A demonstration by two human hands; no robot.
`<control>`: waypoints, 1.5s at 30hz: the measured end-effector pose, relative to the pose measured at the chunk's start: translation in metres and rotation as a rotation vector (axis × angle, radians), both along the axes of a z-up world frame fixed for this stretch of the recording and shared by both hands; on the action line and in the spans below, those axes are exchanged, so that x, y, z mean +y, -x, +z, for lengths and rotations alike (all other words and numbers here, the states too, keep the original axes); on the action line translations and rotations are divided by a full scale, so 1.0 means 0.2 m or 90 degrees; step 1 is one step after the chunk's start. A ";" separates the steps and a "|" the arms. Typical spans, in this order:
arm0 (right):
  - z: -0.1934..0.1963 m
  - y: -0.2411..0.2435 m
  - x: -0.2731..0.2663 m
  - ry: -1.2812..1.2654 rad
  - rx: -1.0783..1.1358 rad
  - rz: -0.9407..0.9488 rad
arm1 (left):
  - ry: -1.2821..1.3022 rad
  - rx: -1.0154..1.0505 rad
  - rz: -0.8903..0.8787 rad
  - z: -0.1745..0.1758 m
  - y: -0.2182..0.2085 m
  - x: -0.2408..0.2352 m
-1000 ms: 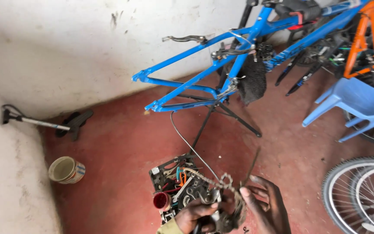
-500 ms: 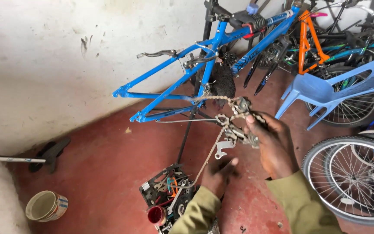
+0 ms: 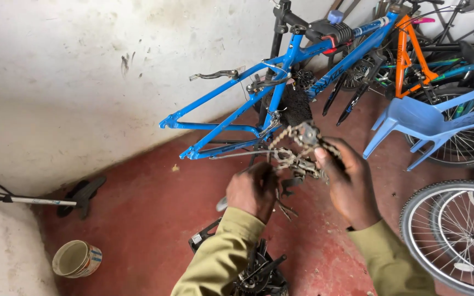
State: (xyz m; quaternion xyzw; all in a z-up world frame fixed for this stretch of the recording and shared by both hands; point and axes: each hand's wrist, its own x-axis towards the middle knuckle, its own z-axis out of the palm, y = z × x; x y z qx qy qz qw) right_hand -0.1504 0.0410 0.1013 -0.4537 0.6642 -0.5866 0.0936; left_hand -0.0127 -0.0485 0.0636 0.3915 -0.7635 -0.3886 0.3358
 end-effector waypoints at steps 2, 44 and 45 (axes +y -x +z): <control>-0.06 0.01 0.03 -0.022 0.041 -0.038 | 0.060 -0.077 0.056 0.03 -0.01 0.03; -0.85 0.89 0.06 -0.076 -0.211 0.502 | -0.709 0.761 0.427 -0.62 0.85 0.55; -0.88 0.88 0.05 -0.043 -0.179 0.483 | -0.705 0.777 0.364 -0.64 0.84 0.50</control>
